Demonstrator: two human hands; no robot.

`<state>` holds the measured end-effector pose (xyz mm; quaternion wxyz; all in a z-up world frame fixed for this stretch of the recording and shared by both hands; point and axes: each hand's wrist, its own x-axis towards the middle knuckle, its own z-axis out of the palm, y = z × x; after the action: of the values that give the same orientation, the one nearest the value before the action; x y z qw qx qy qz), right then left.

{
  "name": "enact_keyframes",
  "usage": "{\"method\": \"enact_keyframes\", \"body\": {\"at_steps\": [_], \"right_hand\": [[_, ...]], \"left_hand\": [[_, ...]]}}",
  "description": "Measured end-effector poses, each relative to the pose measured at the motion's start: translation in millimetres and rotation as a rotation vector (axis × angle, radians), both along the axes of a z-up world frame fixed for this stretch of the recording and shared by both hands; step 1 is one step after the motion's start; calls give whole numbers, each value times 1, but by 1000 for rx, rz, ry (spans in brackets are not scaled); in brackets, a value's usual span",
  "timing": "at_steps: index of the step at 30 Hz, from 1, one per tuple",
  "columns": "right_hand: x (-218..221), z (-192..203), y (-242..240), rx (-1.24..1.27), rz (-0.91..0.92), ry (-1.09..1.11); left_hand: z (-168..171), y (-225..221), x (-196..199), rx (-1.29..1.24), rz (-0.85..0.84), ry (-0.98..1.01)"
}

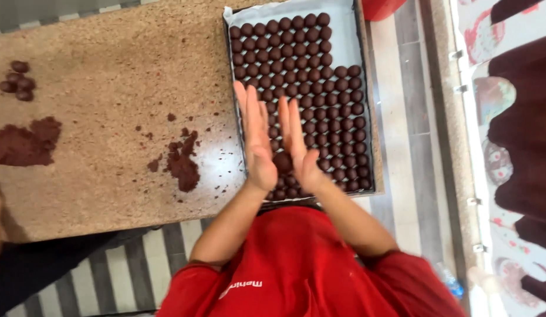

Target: The recorder and others are seen making truffles or similar round confections by rolling brown dough between their palms and placing the finished balls onto a lined tray.

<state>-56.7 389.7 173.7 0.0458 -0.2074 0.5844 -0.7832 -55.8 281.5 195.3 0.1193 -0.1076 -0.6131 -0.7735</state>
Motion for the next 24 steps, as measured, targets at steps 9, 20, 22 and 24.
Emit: {"method": "enact_keyframes", "body": {"at_steps": [9,20,22,24], "right_hand": [[19,-80,54,-998,202,-910],[85,-136,196,-220,-213,-1019],[69,-141,218,-124,-255,-1048],[39,-144,231,301,-321,-856]], "left_hand": [[-68,52,-25,45,-120,-146],[-212,128,-188,-1128,-453,-116],[-221,127,-188,-1237,-499,-202],[-223,121,-184,-1217,-443,-161]]}}
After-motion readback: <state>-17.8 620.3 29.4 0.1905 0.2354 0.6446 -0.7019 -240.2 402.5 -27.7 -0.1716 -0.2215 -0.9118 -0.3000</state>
